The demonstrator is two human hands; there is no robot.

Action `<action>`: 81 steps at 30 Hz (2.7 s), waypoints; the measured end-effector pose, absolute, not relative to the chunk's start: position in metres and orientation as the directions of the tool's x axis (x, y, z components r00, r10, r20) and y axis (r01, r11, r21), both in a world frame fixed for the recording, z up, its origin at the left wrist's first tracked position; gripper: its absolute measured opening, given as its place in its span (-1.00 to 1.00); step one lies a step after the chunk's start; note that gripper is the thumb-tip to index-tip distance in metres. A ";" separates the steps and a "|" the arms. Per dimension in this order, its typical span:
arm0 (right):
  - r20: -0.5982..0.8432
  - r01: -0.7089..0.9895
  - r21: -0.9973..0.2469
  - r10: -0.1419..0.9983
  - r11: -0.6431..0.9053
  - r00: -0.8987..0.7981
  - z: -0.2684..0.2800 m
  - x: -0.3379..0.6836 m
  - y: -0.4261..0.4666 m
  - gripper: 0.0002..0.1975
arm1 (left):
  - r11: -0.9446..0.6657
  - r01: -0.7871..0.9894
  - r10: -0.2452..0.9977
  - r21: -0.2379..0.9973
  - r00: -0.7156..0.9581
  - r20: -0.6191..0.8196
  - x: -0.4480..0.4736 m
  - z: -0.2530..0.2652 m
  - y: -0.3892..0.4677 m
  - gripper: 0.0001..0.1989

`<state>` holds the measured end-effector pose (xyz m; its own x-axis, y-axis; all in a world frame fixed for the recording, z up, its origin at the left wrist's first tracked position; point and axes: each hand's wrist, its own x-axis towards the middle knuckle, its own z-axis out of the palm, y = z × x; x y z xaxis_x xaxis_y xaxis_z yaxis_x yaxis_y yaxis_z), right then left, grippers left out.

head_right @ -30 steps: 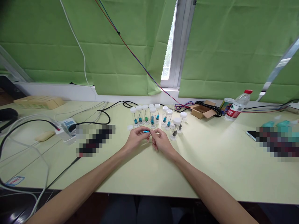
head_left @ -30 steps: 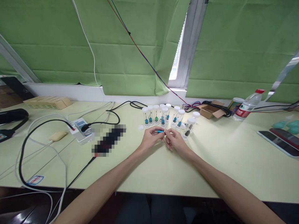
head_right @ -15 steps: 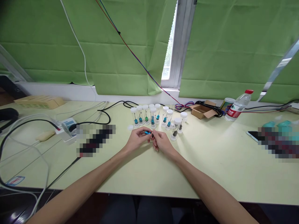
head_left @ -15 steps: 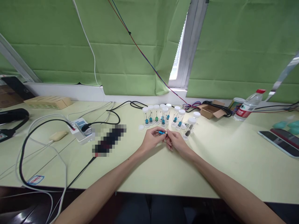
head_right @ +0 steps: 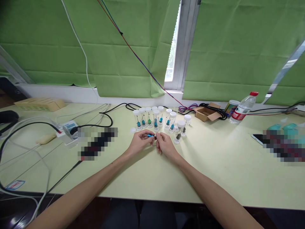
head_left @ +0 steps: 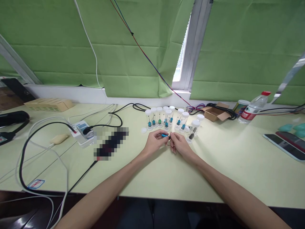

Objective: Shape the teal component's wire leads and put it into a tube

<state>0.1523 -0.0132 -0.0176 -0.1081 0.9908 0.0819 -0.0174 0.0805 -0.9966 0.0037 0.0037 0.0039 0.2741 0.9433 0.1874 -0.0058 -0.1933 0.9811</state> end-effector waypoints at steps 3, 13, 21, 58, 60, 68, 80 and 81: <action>0.093 -0.010 -0.996 0.989 0.093 -0.116 -0.018 0.152 -0.013 -0.58 | -0.163 -0.011 0.955 0.987 0.249 0.161 0.003 0.005 0.004 -0.86; 0.120 -0.025 -0.993 0.977 0.117 -0.174 -0.020 0.154 -0.012 -0.54 | -0.196 -0.014 0.938 0.981 0.288 0.191 0.003 0.006 0.002 -0.86; 0.076 -0.027 -0.997 0.983 0.073 -0.167 -0.022 0.153 -0.011 -0.46 | -0.200 -0.015 0.930 0.980 0.312 0.195 0.002 0.002 0.004 -0.83; 0.078 0.049 -0.995 0.992 0.083 -0.099 -0.017 0.153 -0.013 -0.51 | -0.195 -0.025 0.930 0.981 0.314 0.193 0.004 0.000 0.004 -0.87; 0.078 0.029 -0.996 0.993 0.081 -0.090 -0.018 0.153 -0.013 -0.54 | -0.188 -0.022 0.937 0.982 0.296 0.186 0.004 0.001 0.005 -0.87; 0.089 -0.010 -0.996 0.986 0.089 -0.140 -0.020 0.153 -0.013 -0.56 | -0.174 -0.019 0.947 0.985 0.272 0.173 0.003 0.004 0.003 -0.90; 0.056 -0.020 -0.998 0.982 0.053 -0.181 -0.016 0.153 -0.014 -0.46 | -0.205 0.004 0.928 0.979 0.319 0.193 0.003 0.001 0.004 -0.84; 0.050 -0.012 -0.999 0.983 0.049 -0.178 -0.016 0.153 -0.014 -0.45 | -0.206 0.001 0.927 0.978 0.321 0.195 0.003 0.000 0.005 -0.84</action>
<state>0.1528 -0.0143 -0.0161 -0.1783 0.9827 0.0502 -0.0124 0.0488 -0.9987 0.0032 0.0048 0.0002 0.3206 0.9269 0.1952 0.0006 -0.2063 0.9785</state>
